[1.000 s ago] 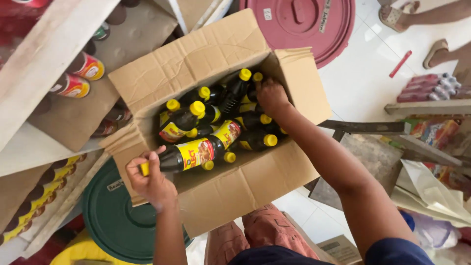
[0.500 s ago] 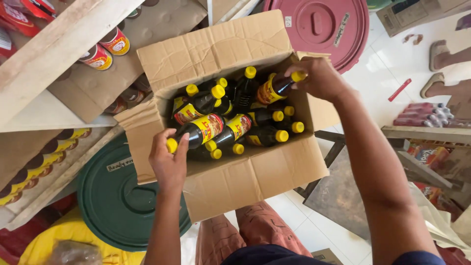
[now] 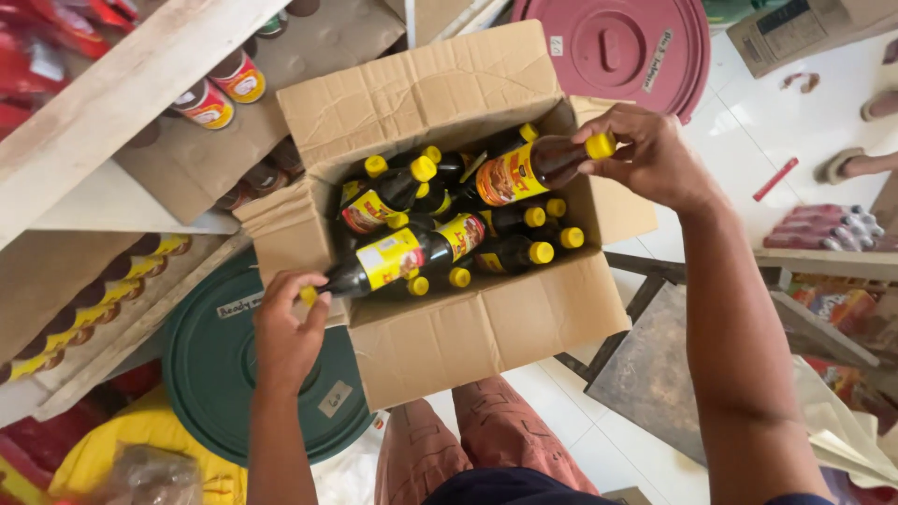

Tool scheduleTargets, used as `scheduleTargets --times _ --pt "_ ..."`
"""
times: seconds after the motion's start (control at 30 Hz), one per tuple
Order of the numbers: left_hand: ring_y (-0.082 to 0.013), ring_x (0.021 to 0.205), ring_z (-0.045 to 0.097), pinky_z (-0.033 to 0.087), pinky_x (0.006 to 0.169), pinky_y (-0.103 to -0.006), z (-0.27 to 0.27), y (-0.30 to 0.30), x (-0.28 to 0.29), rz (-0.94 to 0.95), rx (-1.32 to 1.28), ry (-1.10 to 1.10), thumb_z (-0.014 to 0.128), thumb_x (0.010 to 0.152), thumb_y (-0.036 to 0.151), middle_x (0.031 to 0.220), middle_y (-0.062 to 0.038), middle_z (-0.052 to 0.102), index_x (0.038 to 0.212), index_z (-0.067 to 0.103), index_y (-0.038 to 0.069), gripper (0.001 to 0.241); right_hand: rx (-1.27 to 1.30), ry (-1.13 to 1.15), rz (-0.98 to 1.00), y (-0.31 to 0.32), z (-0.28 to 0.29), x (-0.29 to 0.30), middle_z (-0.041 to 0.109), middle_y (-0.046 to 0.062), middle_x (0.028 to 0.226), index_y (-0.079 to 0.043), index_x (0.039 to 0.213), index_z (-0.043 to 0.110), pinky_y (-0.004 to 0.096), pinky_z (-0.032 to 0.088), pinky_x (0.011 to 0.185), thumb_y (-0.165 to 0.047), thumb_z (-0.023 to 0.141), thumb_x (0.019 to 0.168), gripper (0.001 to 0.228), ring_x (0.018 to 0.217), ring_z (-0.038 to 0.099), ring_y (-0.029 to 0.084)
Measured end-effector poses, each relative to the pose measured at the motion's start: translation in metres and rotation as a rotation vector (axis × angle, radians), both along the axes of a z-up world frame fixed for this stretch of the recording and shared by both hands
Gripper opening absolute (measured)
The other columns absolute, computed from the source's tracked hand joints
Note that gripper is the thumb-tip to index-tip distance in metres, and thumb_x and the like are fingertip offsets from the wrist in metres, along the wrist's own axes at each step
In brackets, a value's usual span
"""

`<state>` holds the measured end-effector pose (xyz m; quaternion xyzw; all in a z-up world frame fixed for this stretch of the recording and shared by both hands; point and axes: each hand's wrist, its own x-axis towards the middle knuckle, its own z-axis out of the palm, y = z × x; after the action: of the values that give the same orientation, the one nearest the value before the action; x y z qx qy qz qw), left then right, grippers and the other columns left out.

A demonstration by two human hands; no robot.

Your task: Stocking bottles of sauce onto a grocery store shelf from a cardboard box.

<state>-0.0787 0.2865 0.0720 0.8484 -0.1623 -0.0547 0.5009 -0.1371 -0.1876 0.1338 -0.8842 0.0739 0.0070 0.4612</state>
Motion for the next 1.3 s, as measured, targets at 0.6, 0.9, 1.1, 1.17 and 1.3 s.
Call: scheduleTargets --times 0.6,0.9,1.1,1.17,1.3 --pt "-0.0204 0.148 0.053 0.036 0.129 -0.0347 0.048 -0.003 0.026 -0.478 -0.472 0.068 0.085 0.078 0.023 0.153 -0.008 0.06 0.149 0.057 0.005 0.078 -0.133 -0.309 0.572 0.192 0.146 0.04 0.07 0.01 0.102 -0.006 0.112 0.071 0.037 0.053 0.082 -0.011 0.085 0.081 0.035 0.093 0.069 0.027" --pt "-0.0151 0.138 0.049 0.042 0.118 -0.0345 0.022 0.085 -0.015 -0.53 -0.829 0.591 0.092 0.074 0.014 0.149 -0.005 0.051 0.158 0.036 0.006 0.101 -0.035 -0.164 0.672 0.331 0.135 0.052 0.07 0.005 0.097 -0.008 0.115 0.071 0.032 0.056 0.068 -0.012 0.081 0.082 0.035 0.084 0.071 0.018" --pt "-0.0168 0.131 0.054 0.046 0.113 -0.0354 -0.034 0.172 -0.047 -0.293 -0.864 0.518 0.087 0.081 0.007 0.141 -0.005 0.056 0.154 0.044 0.003 0.085 -0.058 -0.256 0.592 0.442 0.083 0.033 0.069 0.006 0.104 -0.007 0.124 0.067 0.032 0.053 0.075 -0.015 0.086 0.082 0.047 0.087 0.065 0.017" --pt "-0.0162 0.133 0.054 0.045 0.114 -0.0345 -0.038 0.197 -0.052 -0.23 -0.842 0.454 0.087 0.08 0.008 0.141 -0.004 0.055 0.154 0.043 0.005 0.085 0.07 -0.351 0.504 0.485 0.049 0.02 0.065 0.008 0.116 -0.004 0.136 0.058 0.031 0.053 0.085 -0.015 0.084 0.087 0.056 0.1 0.063 0.017" --pt "-0.0159 0.128 0.056 0.049 0.106 -0.0341 -0.062 0.248 -0.065 -0.043 -0.787 0.395 0.086 0.079 0.012 0.139 -0.003 0.056 0.153 0.041 0.007 0.087 0.47 -0.325 0.201 0.557 -0.054 -0.006 0.064 0.008 0.126 -0.001 0.151 0.049 0.028 0.052 0.1 -0.02 0.067 0.105 0.054 0.11 0.061 0.014"
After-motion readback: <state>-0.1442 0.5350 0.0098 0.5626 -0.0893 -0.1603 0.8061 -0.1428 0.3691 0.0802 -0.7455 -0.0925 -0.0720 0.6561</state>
